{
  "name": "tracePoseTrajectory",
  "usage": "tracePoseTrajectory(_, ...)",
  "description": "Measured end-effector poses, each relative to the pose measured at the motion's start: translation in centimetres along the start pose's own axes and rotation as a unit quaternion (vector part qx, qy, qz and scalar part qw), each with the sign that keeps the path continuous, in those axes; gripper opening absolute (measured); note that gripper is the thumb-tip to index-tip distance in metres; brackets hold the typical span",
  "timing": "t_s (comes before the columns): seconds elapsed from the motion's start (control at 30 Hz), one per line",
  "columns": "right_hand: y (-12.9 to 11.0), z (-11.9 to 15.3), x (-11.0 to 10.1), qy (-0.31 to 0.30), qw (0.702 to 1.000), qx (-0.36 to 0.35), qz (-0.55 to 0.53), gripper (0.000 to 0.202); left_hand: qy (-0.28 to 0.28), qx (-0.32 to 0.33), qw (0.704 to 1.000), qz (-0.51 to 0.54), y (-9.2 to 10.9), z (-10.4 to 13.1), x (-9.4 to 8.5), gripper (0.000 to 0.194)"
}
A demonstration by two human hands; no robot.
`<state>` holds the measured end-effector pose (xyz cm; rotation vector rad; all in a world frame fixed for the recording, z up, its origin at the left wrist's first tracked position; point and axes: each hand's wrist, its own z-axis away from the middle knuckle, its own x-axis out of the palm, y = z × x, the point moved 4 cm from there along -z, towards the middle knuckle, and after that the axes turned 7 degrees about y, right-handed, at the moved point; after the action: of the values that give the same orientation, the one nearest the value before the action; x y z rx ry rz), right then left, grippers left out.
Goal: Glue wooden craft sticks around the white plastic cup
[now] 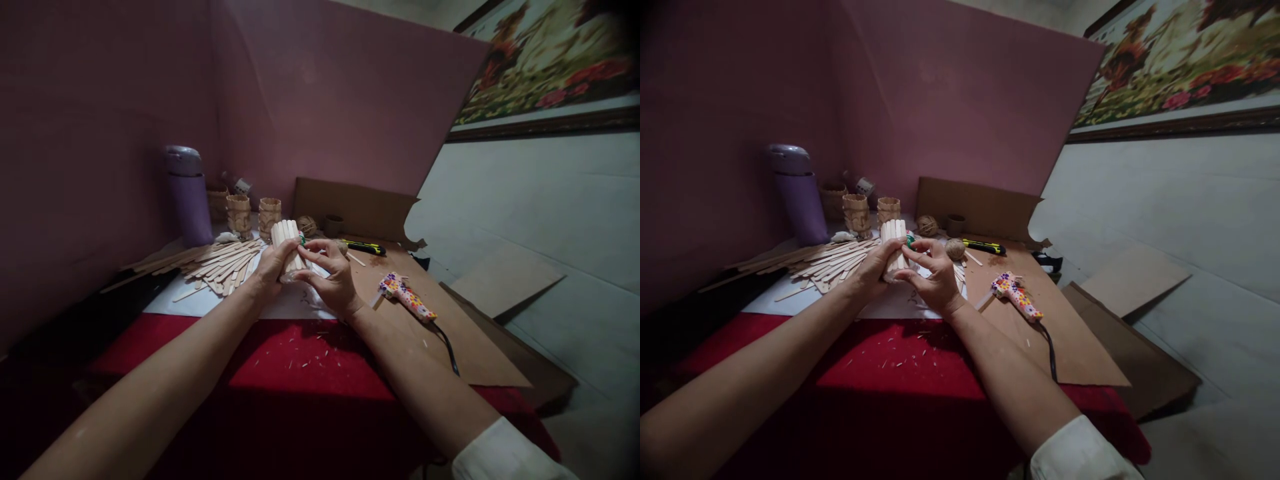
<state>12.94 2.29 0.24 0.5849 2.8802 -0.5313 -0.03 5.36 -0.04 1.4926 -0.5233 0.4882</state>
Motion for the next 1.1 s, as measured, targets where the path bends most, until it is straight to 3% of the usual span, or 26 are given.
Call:
tracePoseTrajectory(0.6,-0.1,-0.1,-0.1,0.006,1.000,0.005,0.005,0.029,-0.023,0.014,1.000,-0.003,0.2,0.1,0.3,0.036)
tracePoseTrajectory(0.8,-0.9,-0.3,-0.4,0.012,1.000,0.000,0.004,0.044,-0.035,0.003,0.999,-0.007,0.6,0.6,0.4,0.033)
tracePoseTrajectory(0.93,-1.2,-0.3,-0.4,0.016,0.999,-0.024,0.034,0.038,-0.031,-0.030,0.999,-0.007,0.3,0.8,0.4,0.035)
tracePoseTrajectory(1.1,-1.1,-0.3,-0.4,0.029,0.998,-0.012,0.051,0.032,-0.041,-0.026,0.999,0.016,-0.1,0.8,0.6,0.031)
